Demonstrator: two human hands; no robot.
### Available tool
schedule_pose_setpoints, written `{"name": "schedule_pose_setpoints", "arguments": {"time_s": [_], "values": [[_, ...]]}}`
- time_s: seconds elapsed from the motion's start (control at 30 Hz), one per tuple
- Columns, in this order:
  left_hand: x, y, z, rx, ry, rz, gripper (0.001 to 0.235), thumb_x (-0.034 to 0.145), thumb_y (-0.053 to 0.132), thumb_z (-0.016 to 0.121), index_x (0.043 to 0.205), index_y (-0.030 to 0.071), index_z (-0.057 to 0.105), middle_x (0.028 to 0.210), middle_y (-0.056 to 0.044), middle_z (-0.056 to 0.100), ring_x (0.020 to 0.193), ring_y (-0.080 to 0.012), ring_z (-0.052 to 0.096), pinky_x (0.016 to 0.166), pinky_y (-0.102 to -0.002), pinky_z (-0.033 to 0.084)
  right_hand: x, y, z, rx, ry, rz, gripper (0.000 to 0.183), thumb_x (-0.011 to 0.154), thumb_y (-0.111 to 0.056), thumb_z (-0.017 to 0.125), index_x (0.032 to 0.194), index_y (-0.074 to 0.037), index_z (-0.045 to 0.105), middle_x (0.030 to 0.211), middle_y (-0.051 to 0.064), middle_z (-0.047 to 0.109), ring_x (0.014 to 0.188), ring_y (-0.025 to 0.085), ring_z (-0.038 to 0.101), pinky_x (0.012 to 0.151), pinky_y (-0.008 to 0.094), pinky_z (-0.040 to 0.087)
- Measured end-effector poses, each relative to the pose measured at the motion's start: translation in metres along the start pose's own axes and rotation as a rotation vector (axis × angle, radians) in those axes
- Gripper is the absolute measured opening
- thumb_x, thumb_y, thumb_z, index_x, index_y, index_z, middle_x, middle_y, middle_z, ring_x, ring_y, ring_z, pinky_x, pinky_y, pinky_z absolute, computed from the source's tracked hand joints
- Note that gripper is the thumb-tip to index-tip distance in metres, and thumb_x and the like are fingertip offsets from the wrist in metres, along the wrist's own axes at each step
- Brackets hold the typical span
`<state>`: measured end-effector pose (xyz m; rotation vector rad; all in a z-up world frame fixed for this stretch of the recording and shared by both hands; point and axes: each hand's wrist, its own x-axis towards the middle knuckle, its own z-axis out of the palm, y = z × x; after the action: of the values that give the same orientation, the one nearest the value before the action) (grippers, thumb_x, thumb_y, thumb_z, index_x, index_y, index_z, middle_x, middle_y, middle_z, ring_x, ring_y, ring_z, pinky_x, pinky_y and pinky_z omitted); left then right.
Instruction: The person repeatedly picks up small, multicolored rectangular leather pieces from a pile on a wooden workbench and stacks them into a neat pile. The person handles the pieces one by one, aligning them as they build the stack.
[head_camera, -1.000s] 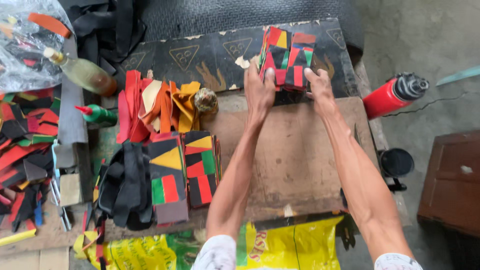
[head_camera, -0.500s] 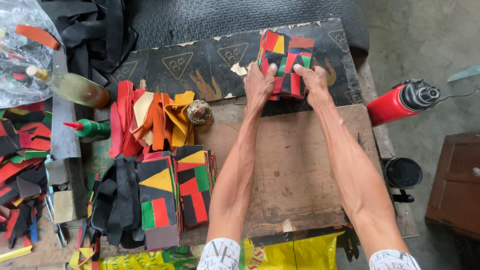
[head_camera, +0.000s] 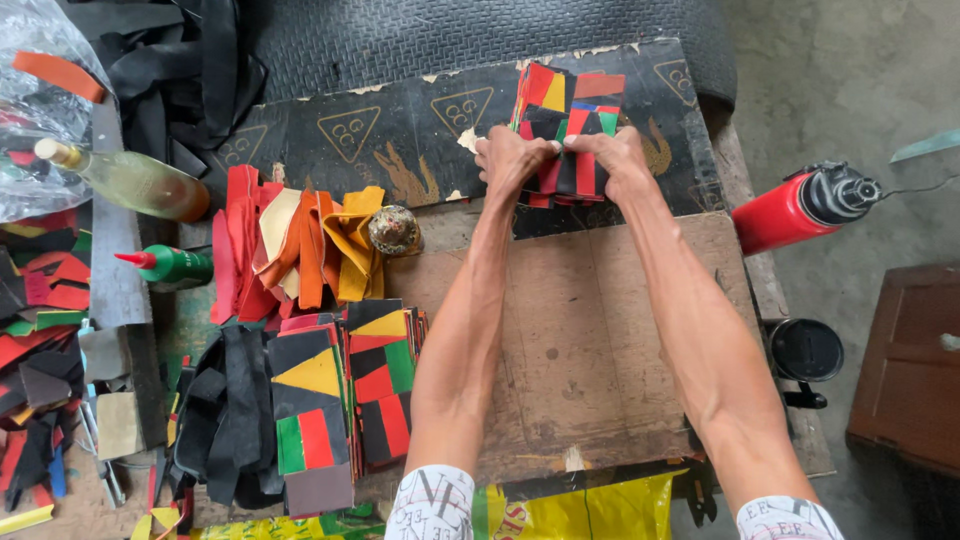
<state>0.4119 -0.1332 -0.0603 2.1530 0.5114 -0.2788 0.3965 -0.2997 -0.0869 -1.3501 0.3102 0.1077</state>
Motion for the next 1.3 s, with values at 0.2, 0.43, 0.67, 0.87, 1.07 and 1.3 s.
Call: {"name": "schedule_pose_setpoints", "arguments": {"time_s": [0.2, 0.43, 0.67, 0.87, 1.07, 1.3], "values": [[-0.004, -0.005, -0.013, -0.076, -0.086, 0.1, 0.071, 0.056, 0.037, 0.09, 0.108, -0.008, 0.075, 0.104, -0.022, 0.077, 0.103, -0.0351, 0.074, 0.098, -0.051, 0.052, -0.005, -0.011, -0.002, 0.129, 0.037, 0.17, 0.034, 0.074, 0.001, 0.081, 0.106, 0.002, 0.07, 0.101, 0.012, 0.075, 0.086, 0.024, 0.076, 0.079, 0.041, 0.067], [-0.032, 0.002, -0.03, -0.119, -0.063, 0.32, 0.082, 0.059, 0.039, 0.09, 0.119, -0.007, 0.059, 0.109, -0.023, 0.072, 0.102, -0.0339, 0.073, 0.09, -0.043, 0.058, -0.032, -0.018, -0.004, 0.191, -0.113, -0.035, 0.034, 0.086, -0.001, 0.077, 0.118, -0.002, 0.064, 0.108, 0.007, 0.071, 0.096, 0.02, 0.073, 0.087, 0.039, 0.063], [-0.157, -0.022, -0.043, -0.107, 0.128, 0.577, 0.078, 0.073, 0.028, 0.078, 0.139, -0.003, 0.048, 0.117, -0.027, 0.069, 0.109, -0.0437, 0.067, 0.094, -0.048, 0.053, -0.142, -0.031, -0.047, -0.448, -0.013, -0.242, 0.05, 0.085, -0.022, 0.083, 0.125, -0.004, 0.061, 0.111, 0.009, 0.07, 0.101, 0.021, 0.067, 0.09, 0.035, 0.055], [-0.235, -0.087, -0.065, 0.285, 0.182, 0.562, 0.089, 0.068, 0.013, 0.072, 0.148, -0.001, 0.037, 0.116, -0.024, 0.063, 0.105, -0.0425, 0.061, 0.089, -0.055, 0.047, -0.26, -0.033, -0.059, -1.203, 0.057, -0.404, 0.096, 0.081, -0.031, 0.086, 0.155, 0.003, 0.036, 0.12, 0.028, 0.065, 0.11, 0.045, 0.064, 0.092, 0.049, 0.051], [-0.246, -0.123, -0.053, 0.509, 0.239, 0.575, 0.102, 0.069, 0.018, 0.081, 0.151, -0.006, 0.024, 0.126, -0.026, 0.048, 0.111, -0.0449, 0.054, 0.09, -0.059, 0.043, -0.301, -0.001, -0.028, -1.607, 0.069, -0.329, 0.124, 0.068, -0.039, 0.09, 0.157, 0.001, 0.015, 0.136, 0.034, 0.05, 0.117, 0.053, 0.053, 0.09, 0.067, 0.044], [-0.239, -0.133, -0.057, 0.335, 0.172, 0.553, 0.088, 0.072, 0.025, 0.084, 0.14, -0.006, 0.038, 0.12, -0.026, 0.057, 0.109, -0.0451, 0.059, 0.091, -0.056, 0.049, -0.294, 0.0, -0.046, -1.189, 0.13, -0.264, 0.11, 0.07, -0.031, 0.091, 0.153, 0.001, 0.028, 0.13, 0.027, 0.058, 0.117, 0.041, 0.06, 0.099, 0.053, 0.049]]}}
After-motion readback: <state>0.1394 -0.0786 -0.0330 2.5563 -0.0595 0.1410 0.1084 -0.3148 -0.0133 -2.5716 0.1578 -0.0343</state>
